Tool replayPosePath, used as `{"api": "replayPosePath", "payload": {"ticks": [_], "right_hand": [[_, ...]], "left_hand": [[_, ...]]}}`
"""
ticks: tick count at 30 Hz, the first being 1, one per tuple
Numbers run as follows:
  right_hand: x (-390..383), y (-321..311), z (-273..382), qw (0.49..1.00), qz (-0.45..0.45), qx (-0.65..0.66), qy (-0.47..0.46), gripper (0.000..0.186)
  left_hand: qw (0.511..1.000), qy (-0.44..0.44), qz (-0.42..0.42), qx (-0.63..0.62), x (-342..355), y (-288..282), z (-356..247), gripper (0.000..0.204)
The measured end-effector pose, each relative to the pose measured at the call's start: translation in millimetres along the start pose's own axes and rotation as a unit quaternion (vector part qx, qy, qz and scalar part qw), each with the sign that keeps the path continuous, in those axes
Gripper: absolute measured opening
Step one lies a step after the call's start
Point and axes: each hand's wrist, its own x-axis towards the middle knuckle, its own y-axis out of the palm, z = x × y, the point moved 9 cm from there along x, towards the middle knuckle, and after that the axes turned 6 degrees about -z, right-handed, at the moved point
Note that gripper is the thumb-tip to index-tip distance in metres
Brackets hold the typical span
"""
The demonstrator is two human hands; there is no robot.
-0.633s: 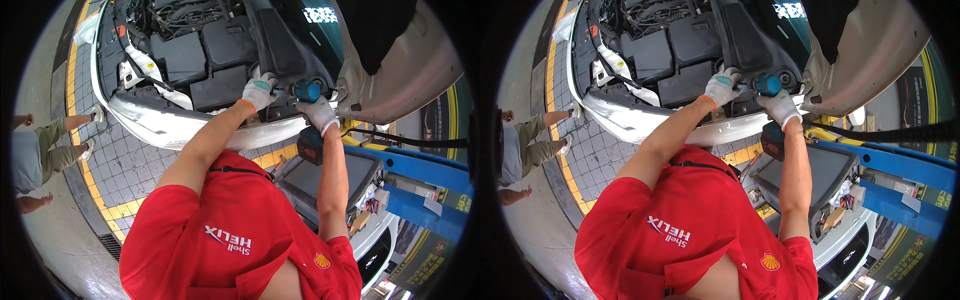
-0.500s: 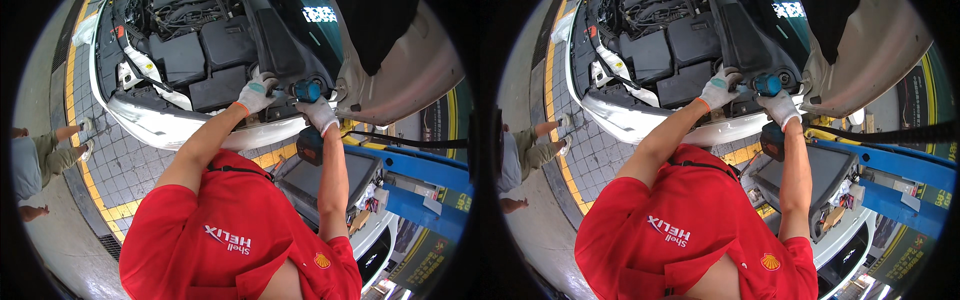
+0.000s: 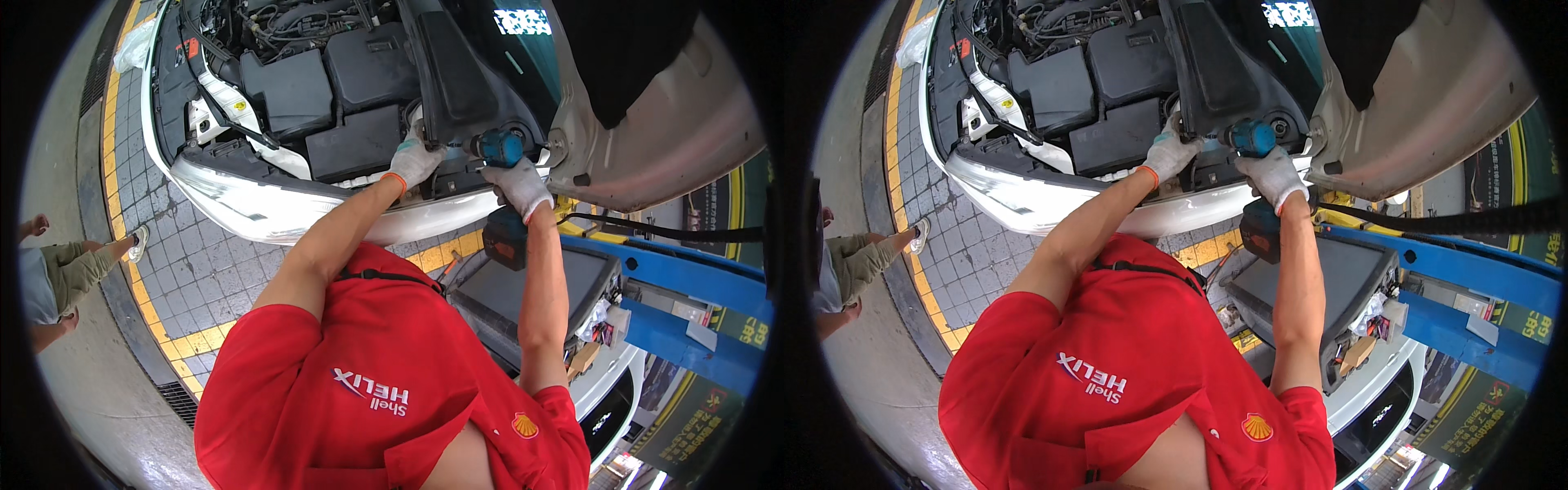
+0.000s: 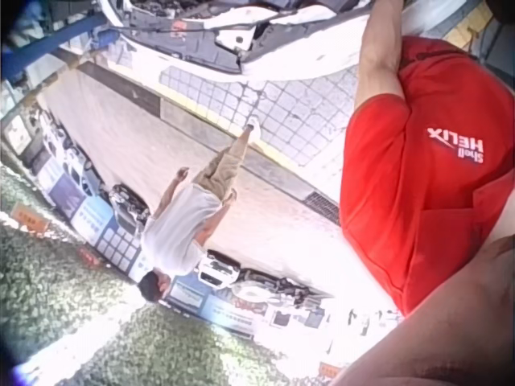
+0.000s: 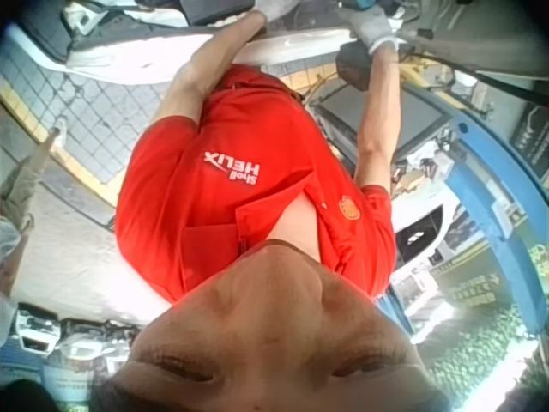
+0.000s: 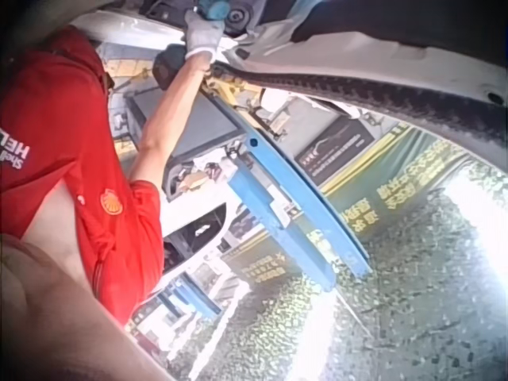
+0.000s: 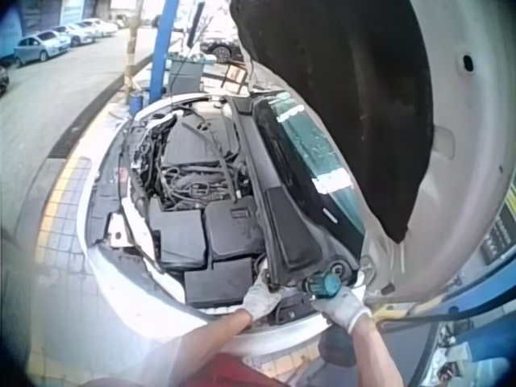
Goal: The person selects a socket from a tool tray and attaches it to a corded impact wrench. He then uses the impact wrench to remove bolts from the front bumper area of a white car with the hood open.
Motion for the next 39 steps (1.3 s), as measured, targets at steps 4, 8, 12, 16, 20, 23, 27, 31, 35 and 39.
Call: {"api": "replayPosePath", "payload": {"ticks": [4, 8, 12, 16, 20, 23, 27, 31, 35, 39], "right_hand": [[-1.2, -1.3, 5.4, 1.000, -0.010, -0.016, -0.001, 0.028], [2.7, 0.8, -1.6, 1.000, -0.001, -0.016, 0.009, 0.028], [3.8, 0.7, -0.1, 0.999, -0.005, -0.032, 0.004, 0.027], [7.6, 2.6, -5.5, 1.000, 0.014, 0.001, 0.006, 0.027], [2.2, 0.3, 3.8, 1.000, 0.003, -0.017, 0.008, 0.026], [5.6, 1.3, -0.8, 1.000, -0.001, -0.021, -0.001, 0.025], [5.4, 2.6, 0.2, 0.999, 0.002, -0.040, -0.019, 0.030], [15.8, 0.9, -2.8, 0.997, 0.006, -0.075, -0.032, 0.036], [17.0, 3.1, -5.3, 0.998, 0.018, -0.058, -0.011, 0.041], [16.4, -0.6, 0.3, 0.990, -0.038, -0.103, -0.092, 0.035]], "left_hand": [[0.998, -0.017, 0.022, 0.056, 5.0, 10.8, 11.7, 0.121], [0.997, -0.007, 0.034, 0.062, 4.0, 14.4, 14.6, 0.132], [0.998, 0.009, 0.016, 0.053, 4.7, 14.6, 15.0, 0.131], [0.998, -0.010, 0.027, 0.053, 2.3, 15.2, 11.9, 0.130], [0.998, 0.008, 0.018, 0.051, 4.9, 15.5, 12.0, 0.129], [0.998, 0.002, 0.023, 0.051, 3.2, 15.1, 10.2, 0.128], [0.998, -0.015, 0.030, 0.051, 1.2, 14.8, 10.3, 0.126], [0.998, -0.001, 0.031, 0.045, 1.8, 16.2, 11.5, 0.126], [0.998, -0.016, 0.032, 0.049, 1.9, 15.8, 13.7, 0.127], [0.999, 0.000, 0.034, 0.041, 0.9, 13.4, 8.6, 0.128]]}}
